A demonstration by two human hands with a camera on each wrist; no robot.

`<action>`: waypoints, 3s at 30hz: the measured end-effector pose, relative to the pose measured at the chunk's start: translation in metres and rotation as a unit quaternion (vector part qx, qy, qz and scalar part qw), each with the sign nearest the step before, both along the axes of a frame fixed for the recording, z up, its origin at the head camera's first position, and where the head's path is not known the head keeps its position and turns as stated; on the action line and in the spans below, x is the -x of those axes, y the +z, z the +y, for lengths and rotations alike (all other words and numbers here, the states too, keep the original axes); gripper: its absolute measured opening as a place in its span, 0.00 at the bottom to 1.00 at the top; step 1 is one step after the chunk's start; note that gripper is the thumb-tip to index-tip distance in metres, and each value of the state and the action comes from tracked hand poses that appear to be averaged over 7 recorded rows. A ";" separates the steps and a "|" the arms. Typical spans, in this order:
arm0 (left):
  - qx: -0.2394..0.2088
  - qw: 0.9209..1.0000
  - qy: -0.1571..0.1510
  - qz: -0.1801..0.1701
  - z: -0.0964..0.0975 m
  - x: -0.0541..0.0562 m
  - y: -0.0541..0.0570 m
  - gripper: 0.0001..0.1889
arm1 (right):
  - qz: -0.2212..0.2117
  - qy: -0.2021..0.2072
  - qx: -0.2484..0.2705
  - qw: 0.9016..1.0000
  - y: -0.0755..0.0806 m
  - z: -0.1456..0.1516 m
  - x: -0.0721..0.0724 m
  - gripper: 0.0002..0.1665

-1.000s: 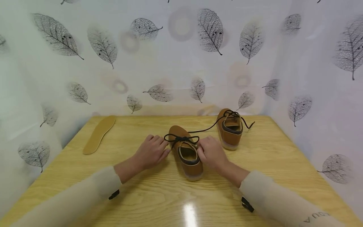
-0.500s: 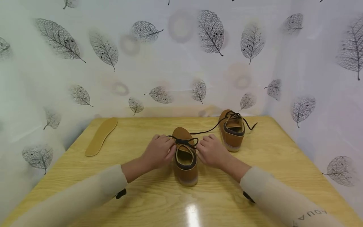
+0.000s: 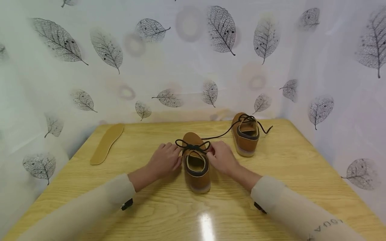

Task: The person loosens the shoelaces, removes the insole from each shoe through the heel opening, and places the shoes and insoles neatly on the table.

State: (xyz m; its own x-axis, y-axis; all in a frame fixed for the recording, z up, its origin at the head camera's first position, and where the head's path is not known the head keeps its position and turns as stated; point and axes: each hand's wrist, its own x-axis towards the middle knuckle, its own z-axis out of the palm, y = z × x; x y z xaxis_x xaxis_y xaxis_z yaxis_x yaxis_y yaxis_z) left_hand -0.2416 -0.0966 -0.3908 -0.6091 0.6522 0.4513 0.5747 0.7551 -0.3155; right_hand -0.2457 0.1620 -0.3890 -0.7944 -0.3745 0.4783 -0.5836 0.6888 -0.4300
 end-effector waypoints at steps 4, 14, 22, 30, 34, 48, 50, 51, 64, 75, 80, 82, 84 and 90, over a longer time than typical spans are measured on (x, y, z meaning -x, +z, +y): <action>-0.019 0.999 -0.003 -0.027 0.000 0.006 -0.001 0.12 | 0.014 -0.023 -0.006 1.000 -0.002 -0.007 0.000 0.09; -0.046 0.998 -0.036 -0.006 0.002 0.008 0.003 0.09 | 0.247 0.032 -0.184 0.951 0.004 -0.001 0.008 0.18; -0.018 0.999 -0.025 0.009 0.000 0.007 -0.002 0.09 | 0.271 0.089 -0.217 0.934 0.000 0.003 0.013 0.24; -0.010 1.000 -0.019 0.022 0.002 0.007 -0.004 0.09 | 0.285 0.087 -0.201 0.933 -0.003 0.005 0.012 0.19; -0.009 0.999 -0.013 0.035 0.001 0.007 -0.004 0.09 | 0.300 0.095 -0.189 0.930 -0.004 0.004 0.014 0.24; -0.020 0.998 -0.024 0.055 0.000 0.007 -0.004 0.09 | 0.295 0.097 -0.200 0.929 -0.004 0.001 0.013 0.20; -0.021 0.998 -0.023 0.052 0.000 0.006 -0.003 0.09 | 0.292 0.083 -0.206 0.930 -0.003 0.001 0.012 0.24; -0.021 0.998 -0.023 0.050 0.000 0.007 -0.003 0.09 | 0.289 0.073 -0.210 0.931 -0.003 0.001 0.012 0.26; -0.014 0.997 -0.027 0.071 -0.002 0.008 -0.003 0.08 | 0.291 0.004 -0.243 0.925 -0.003 0.004 0.011 0.22; -0.010 0.995 -0.041 0.088 -0.002 0.011 -0.004 0.07 | 0.247 0.009 -0.181 0.952 0.003 0.015 0.009 0.04; -0.012 0.995 -0.042 0.088 -0.001 0.011 -0.003 0.07 | 0.222 0.011 -0.183 0.958 0.006 0.017 0.010 0.04; -0.015 0.995 -0.043 0.087 0.000 0.012 -0.001 0.07 | 0.233 0.012 -0.188 0.954 0.006 0.018 0.010 0.05; -0.017 0.995 -0.044 0.088 0.000 0.012 0.000 0.07 | 0.249 0.014 -0.199 0.948 0.005 0.020 0.012 0.05; -0.008 0.996 -0.036 0.080 -0.002 0.010 0.000 0.07 | 0.284 0.031 -0.228 0.931 -0.001 0.022 0.013 0.08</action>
State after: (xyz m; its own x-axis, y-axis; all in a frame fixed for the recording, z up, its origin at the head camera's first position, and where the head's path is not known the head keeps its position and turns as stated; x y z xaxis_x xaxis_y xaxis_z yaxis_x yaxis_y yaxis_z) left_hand -0.2516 -0.0986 -0.3903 -0.4800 0.6834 0.5500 0.5709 0.7194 -0.3957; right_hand -0.2587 0.1838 -0.3896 -0.4327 -0.6784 0.5938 -0.6724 0.6815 0.2887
